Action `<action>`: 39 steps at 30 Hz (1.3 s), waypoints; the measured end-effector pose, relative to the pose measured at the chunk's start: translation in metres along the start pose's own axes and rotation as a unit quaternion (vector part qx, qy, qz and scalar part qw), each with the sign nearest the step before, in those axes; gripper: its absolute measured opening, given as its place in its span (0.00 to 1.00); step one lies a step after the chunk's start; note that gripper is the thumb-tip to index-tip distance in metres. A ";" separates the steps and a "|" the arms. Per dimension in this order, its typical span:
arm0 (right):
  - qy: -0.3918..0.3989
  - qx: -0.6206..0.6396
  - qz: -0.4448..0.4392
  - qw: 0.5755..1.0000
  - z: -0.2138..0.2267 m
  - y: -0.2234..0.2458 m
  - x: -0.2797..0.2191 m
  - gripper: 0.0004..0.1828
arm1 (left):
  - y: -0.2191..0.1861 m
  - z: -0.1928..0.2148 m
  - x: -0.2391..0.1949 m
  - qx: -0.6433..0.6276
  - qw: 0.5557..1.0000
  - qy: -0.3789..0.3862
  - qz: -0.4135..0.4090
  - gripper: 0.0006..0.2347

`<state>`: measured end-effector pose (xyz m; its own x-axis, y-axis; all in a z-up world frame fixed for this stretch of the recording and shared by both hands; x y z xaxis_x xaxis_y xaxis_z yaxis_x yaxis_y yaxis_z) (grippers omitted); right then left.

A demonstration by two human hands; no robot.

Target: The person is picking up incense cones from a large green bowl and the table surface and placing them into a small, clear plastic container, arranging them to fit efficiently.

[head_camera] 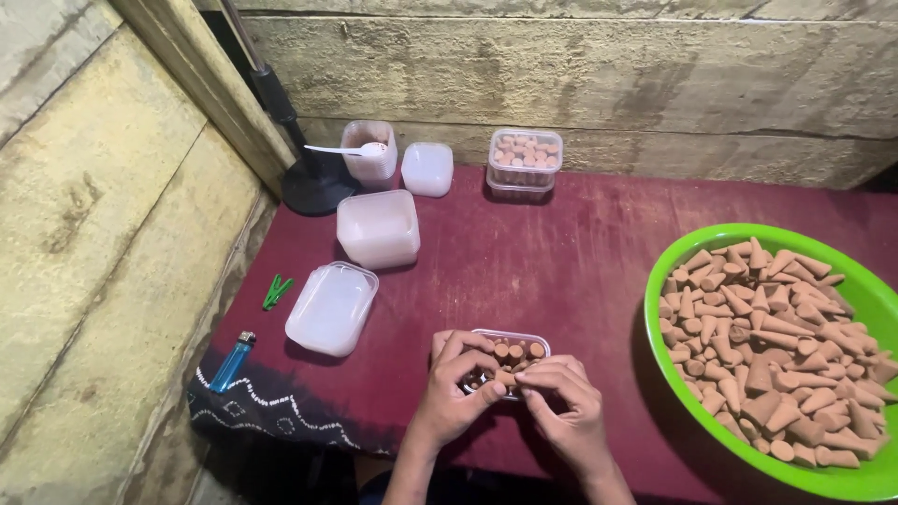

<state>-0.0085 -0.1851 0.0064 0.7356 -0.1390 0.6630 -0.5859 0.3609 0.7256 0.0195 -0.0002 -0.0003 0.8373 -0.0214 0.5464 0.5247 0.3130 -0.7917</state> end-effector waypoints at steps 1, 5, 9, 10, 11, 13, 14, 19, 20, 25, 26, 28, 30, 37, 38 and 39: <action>0.000 0.001 0.000 1.000 -0.001 0.000 0.002 0.03 | 0.000 0.001 0.001 0.001 1.000 0.000 0.000 0.20; -0.002 -0.010 0.009 1.000 -0.001 -0.001 0.001 0.04 | 0.001 0.002 0.003 -0.028 0.999 0.017 0.030 0.18; -0.001 -0.017 0.032 0.999 -0.001 0.000 0.002 0.04 | -0.001 0.003 0.003 -0.041 0.999 0.015 0.029 0.10; 0.000 -0.019 0.028 0.999 0.000 0.000 0.002 0.04 | -0.002 0.003 0.003 -0.042 0.998 0.017 0.032 0.10; -0.001 -0.022 0.032 0.999 0.000 0.000 0.001 0.04 | -0.002 0.003 0.002 -0.043 0.998 0.018 0.033 0.09; -0.002 -0.024 0.035 0.999 0.000 -0.001 -0.002 0.04 | -0.007 0.001 0.002 -0.042 0.998 0.019 0.034 0.09; -0.022 -0.017 0.022 0.999 0.001 -0.002 -0.002 0.05 | -0.012 0.000 0.004 -0.011 1.000 -0.009 -0.003 0.18; -0.062 0.000 -0.036 0.997 0.002 -0.014 -0.013 0.13 | -0.021 -0.001 0.000 0.106 0.986 -0.089 -0.089 0.27; -0.059 -0.008 -0.040 0.997 0.002 -0.015 -0.014 0.14 | -0.020 -0.002 -0.001 0.116 0.985 -0.071 -0.102 0.25; -0.049 0.023 -0.025 0.998 0.000 -0.006 -0.009 0.15 | -0.016 0.001 -0.001 0.097 0.988 -0.054 -0.103 0.17; -0.073 0.028 -0.024 0.997 0.003 -0.009 -0.010 0.13 | -0.014 0.005 -0.001 0.089 0.988 -0.111 -0.063 0.16; -0.095 0.033 -0.023 0.995 0.006 -0.014 -0.012 0.14 | -0.008 0.010 -0.002 0.082 0.982 -0.168 -0.020 0.14; -0.135 0.018 -0.067 0.988 0.006 -0.020 -0.014 0.07 | -0.001 0.011 -0.005 0.069 0.974 -0.212 0.030 0.07; -0.076 -0.041 -0.178 0.980 0.003 -0.028 -0.007 0.10 | 0.001 0.010 -0.008 0.023 0.977 -0.200 0.063 0.06; -0.061 -0.048 -0.179 0.981 0.003 -0.029 -0.007 0.09 | 0.000 0.010 -0.007 0.008 0.980 -0.190 0.052 0.06; -0.047 -0.055 -0.181 0.981 0.003 -0.030 -0.007 0.10 | -0.002 0.010 -0.006 -0.008 0.983 -0.180 0.041 0.08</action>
<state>0.0029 -0.1973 -0.0196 0.8513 -0.3586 0.3830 -0.2476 0.3691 0.8958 0.0122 0.0085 0.0003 0.7695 0.3416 0.5396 0.4623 0.2850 -0.8397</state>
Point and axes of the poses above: each hand's wrist, its own x-axis towards the middle knuckle, its own z-axis out of the back of the hand, y = z × x, the point moved 2 cm from there along x, towards the middle knuckle, and after that the axes turned 11 degrees about -y, right-handed, at the moved point
